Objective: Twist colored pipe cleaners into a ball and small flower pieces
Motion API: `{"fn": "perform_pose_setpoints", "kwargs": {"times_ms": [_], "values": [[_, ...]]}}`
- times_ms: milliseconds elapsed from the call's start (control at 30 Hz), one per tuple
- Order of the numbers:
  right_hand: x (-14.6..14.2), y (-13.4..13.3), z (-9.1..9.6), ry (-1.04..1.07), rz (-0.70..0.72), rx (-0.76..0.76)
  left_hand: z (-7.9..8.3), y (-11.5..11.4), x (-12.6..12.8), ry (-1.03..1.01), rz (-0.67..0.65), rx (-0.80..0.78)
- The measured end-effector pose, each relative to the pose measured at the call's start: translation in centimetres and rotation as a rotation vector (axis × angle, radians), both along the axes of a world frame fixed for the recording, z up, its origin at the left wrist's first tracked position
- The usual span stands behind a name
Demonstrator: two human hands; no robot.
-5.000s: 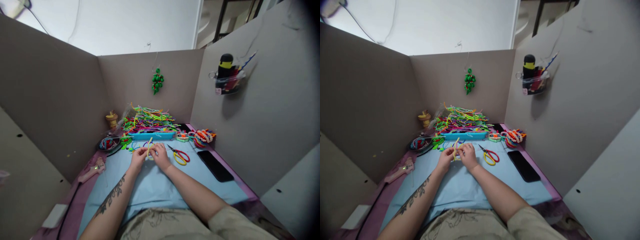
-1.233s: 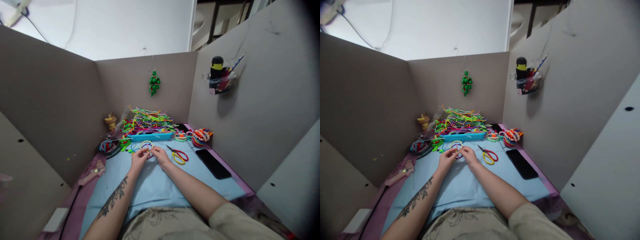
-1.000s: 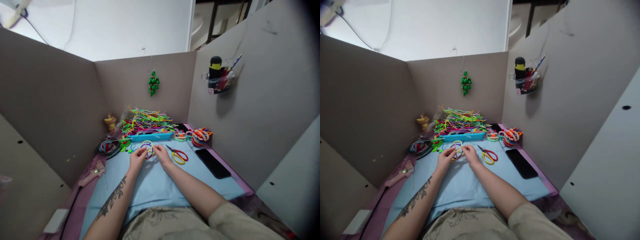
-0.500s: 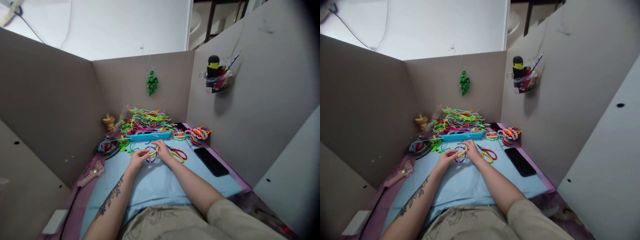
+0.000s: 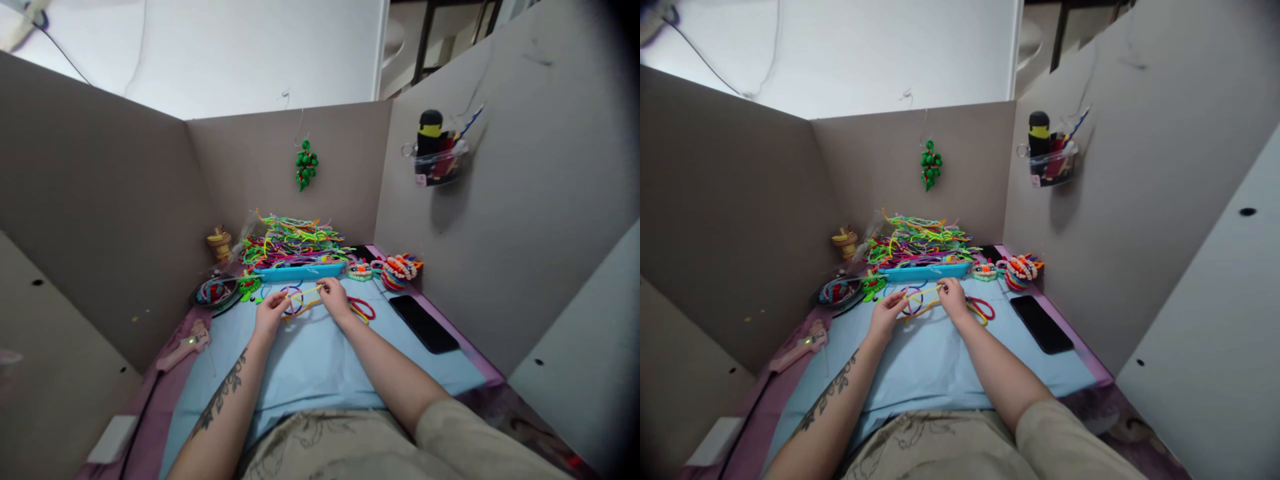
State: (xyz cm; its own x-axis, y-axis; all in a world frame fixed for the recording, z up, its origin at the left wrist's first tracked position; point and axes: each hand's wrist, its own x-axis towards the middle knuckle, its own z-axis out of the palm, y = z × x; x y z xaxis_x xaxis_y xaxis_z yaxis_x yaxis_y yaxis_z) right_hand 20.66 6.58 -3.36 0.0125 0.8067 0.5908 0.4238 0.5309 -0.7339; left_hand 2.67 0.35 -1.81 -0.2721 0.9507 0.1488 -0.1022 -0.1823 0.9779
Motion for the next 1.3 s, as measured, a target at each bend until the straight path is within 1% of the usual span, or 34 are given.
{"fn": "perform_pose_setpoints", "kwargs": {"times_ms": [167,300,367,467,533,667,733,867,933,1000,1067,1167,1300], "values": [[-0.3,-0.1,-0.1,-0.012,-0.001,-0.059,-0.3,0.0,0.0,0.084,-0.012,0.027],[-0.3,-0.3,0.1,0.065,0.04,-0.113,-0.4,0.0,0.1,0.167,0.026,0.05],[-0.2,-0.5,0.3,0.106,0.073,-0.099,-0.3,0.0,0.1,0.194,0.066,0.056],[-0.3,-0.8,0.6,0.115,0.097,-0.063,-0.1,-0.1,0.0,0.2,0.114,0.071],[-0.5,-0.8,0.6,0.119,0.104,-0.078,0.0,0.0,0.0,0.189,0.122,0.073],[-0.5,0.0,0.0,0.231,0.079,-0.164,0.0,-0.1,-0.1,0.185,0.117,0.068],[-0.3,0.4,-0.4,0.287,0.094,-0.227,0.1,-0.1,0.0,0.183,0.12,0.07],[-0.5,0.4,-1.0,0.258,0.194,-0.407,0.3,-0.3,0.1,0.174,0.131,0.067],[-0.8,0.2,-1.2,0.237,0.183,-0.432,0.4,-0.3,0.1,0.156,0.126,0.067],[-1.1,0.0,-1.2,0.23,0.147,-0.395,0.3,-0.3,0.1,0.111,0.092,0.073],[-1.2,0.0,-1.0,0.226,0.142,-0.335,0.3,-0.3,0.1,0.051,0.022,0.068],[-1.1,0.1,-0.8,0.257,0.205,-0.288,0.2,-0.4,0.2,-0.013,-0.12,0.03],[-0.9,0.1,-0.5,0.285,0.322,-0.224,0.1,-0.7,0.3,-0.014,-0.261,-0.023]]}}
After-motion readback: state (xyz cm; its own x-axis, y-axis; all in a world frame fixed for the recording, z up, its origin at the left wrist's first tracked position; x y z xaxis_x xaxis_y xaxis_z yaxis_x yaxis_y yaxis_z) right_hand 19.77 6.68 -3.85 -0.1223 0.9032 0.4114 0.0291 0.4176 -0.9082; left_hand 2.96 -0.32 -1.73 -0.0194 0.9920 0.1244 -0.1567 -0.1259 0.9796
